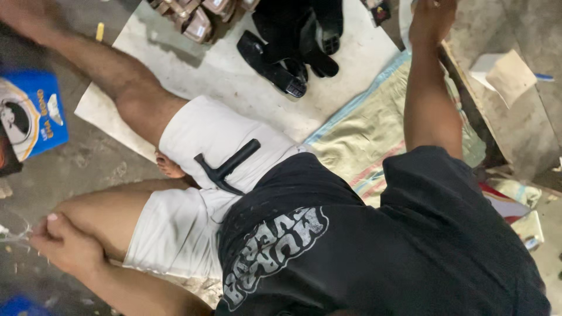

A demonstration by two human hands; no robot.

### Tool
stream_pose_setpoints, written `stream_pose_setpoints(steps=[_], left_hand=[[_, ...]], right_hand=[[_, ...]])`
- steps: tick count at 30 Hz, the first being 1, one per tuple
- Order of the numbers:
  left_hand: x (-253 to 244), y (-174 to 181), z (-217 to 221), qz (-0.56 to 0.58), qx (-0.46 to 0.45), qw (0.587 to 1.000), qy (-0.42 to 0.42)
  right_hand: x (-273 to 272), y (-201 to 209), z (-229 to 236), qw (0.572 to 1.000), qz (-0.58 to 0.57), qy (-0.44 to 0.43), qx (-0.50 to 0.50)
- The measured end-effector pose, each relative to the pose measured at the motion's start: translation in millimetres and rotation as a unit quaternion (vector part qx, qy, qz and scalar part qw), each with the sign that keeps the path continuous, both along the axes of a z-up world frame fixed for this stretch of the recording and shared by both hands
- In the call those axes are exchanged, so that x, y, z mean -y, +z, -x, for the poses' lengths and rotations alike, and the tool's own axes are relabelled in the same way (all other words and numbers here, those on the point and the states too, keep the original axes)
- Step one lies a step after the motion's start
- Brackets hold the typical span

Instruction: The person sits on the floor and repeatedly uses a knife to trim the edges of the sole on a brown sandal. They also handle a small portable gas stove and a black shoe sole, but the primary action is trimming the sandal sole.

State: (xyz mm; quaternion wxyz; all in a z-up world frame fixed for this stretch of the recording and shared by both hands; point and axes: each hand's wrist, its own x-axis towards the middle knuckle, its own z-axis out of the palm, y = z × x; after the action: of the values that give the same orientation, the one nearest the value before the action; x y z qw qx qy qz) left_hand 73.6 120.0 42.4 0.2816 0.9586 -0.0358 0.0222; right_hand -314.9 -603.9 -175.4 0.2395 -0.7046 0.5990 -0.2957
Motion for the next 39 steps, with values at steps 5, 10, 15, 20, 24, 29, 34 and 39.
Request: stream_pose_setpoints(steps=[5,10,15,20,24,29,34,39], left_hand=[[29,32,18,-0.012,0.010,1.000,0.025],[33,60,43,-0.022,0.089,0.996,-0.020],[22,51,26,-0.042,0.033,0.999,0.000],[26,65,-88,-0.012,0.123,0.983,-0.137],[43,23,-210,-0.111,0.037,0.981,-0.157],[23,-51,-283,-0.148,0.190,0.933,-0.266],[5,-53,-289,-0.162,0.142,0.942,-0.256],[25,-30,-276,-0.239,0.241,0.918,-0.203]], right_hand=[[-110,-66,-69,0.937,-0.233,0.247,-0.083],[-197,-82,-129,0.862,-0.197,0.417,-0.211],[-203,-69,-158,0.844,-0.202,0.376,-0.324],[-191,-41,-199,0.875,-0.148,0.407,-0.216],[-201,4,-282,0.878,-0.068,0.469,-0.072],[-269,87,-382,0.795,-0.088,0.595,0.083],[-341,167,-456,0.723,-0.024,0.685,0.083],[-381,195,-515,0.660,0.131,0.728,0.132]])
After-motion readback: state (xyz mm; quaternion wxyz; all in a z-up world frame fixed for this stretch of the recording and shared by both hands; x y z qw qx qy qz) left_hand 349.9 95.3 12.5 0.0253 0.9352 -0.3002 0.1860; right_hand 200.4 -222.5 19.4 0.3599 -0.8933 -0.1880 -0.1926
